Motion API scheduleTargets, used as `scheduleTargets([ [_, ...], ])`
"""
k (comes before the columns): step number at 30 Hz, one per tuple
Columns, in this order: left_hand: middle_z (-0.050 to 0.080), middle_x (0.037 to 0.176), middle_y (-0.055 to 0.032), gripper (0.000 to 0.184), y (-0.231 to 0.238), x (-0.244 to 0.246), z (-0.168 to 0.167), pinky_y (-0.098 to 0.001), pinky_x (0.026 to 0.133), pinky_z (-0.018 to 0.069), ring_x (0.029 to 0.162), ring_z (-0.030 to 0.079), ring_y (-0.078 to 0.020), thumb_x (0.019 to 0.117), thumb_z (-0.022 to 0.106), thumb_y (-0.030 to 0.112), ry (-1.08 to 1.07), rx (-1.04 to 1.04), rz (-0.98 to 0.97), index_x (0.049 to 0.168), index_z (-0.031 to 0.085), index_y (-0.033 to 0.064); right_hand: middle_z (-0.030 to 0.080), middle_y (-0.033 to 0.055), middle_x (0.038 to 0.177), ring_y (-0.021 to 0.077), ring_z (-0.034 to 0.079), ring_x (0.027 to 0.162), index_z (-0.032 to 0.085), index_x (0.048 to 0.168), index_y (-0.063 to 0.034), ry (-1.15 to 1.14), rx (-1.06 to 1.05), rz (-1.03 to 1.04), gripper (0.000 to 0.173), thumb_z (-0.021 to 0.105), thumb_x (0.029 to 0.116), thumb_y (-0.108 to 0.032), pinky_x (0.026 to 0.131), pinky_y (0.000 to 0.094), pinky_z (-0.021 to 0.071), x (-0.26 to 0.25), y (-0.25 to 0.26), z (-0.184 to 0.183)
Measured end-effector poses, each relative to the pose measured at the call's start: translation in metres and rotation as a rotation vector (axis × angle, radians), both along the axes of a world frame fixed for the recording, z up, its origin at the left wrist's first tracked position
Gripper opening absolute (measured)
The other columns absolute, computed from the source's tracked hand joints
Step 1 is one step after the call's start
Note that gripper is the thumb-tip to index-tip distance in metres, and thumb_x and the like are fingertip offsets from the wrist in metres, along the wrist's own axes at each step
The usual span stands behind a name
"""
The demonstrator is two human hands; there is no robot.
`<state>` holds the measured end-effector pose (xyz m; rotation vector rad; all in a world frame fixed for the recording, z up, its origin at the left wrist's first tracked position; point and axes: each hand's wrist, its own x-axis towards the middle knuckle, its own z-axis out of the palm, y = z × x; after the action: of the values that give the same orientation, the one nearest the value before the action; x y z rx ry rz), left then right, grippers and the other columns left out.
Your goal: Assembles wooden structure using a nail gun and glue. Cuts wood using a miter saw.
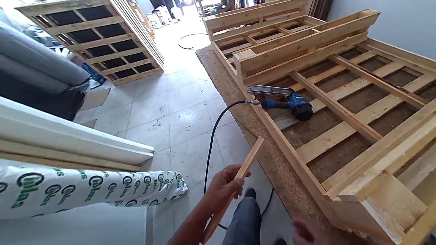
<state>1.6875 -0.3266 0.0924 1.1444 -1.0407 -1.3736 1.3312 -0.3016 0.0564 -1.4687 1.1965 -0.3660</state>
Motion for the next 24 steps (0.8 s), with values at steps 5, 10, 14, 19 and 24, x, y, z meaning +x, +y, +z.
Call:
scheduleTargets([
  [5,0.073,0.117,-0.0107,0.039,-0.107,0.067,0.014,-0.0319,0.062,0.0595,0.071,0.069,-0.0178,0.0981,0.068,0.027,-0.164,-0.021,-0.1,0.134,0.064,0.012,0.071,0.0056,0.122,0.016,0.072,0.102,0.056,0.14,-0.0071,-0.145,-0.372,-0.188,0.062,0.068,0.0948,-0.048,0.088,0.0407,0.063,0.148,-0.203,0.061],
  [10,0.074,0.104,0.0005,0.036,-0.258,0.152,0.038,-0.0346,0.069,0.0623,0.076,0.07,-0.0131,0.0967,0.07,0.024,-0.533,0.0,-0.2,0.132,0.066,0.0193,0.073,0.0102,0.117,0.0216,0.075,0.096,0.041,0.152,-0.0071,-0.357,-0.385,-0.276,0.059,0.061,0.1027,-0.034,0.082,0.0427,0.0657,0.283,-0.386,0.092],
  [14,0.074,0.099,-0.0032,0.037,-0.362,0.209,0.055,-0.0413,0.071,0.0628,0.076,0.071,-0.016,0.0973,0.072,0.028,-0.763,0.054,-0.288,0.131,0.065,0.0148,0.073,0.0145,0.103,0.0249,0.076,0.085,0.053,0.131,0.0002,-0.463,-0.191,-0.465,0.035,0.059,0.1052,-0.023,0.076,0.0418,0.0664,0.361,-0.486,0.073],
  [19,0.072,0.096,-0.0097,0.033,-0.47,0.256,0.027,-0.0496,0.077,0.0605,0.079,0.071,-0.0228,0.1052,0.059,0.032,-0.965,0.057,-0.454,0.13,0.064,0.0108,0.069,0.0158,0.105,0.0231,0.072,0.085,0.062,0.124,-0.0007,-0.39,-0.016,-0.704,0.035,0.06,0.1054,-0.03,0.077,0.0401,0.0641,0.411,-0.564,0.027],
  [24,0.071,0.092,-0.0098,0.035,-0.51,0.27,0.006,-0.0477,0.074,0.0603,0.076,0.071,-0.0224,0.1081,0.052,0.034,-0.942,0.108,-0.52,0.133,0.062,0.0119,0.069,0.0115,0.1,0.0186,0.07,0.084,0.065,0.126,-0.002,-0.312,-0.074,-0.68,0.03,0.052,0.1087,-0.023,0.077,0.0369,0.0613,0.419,-0.59,0.006],
])
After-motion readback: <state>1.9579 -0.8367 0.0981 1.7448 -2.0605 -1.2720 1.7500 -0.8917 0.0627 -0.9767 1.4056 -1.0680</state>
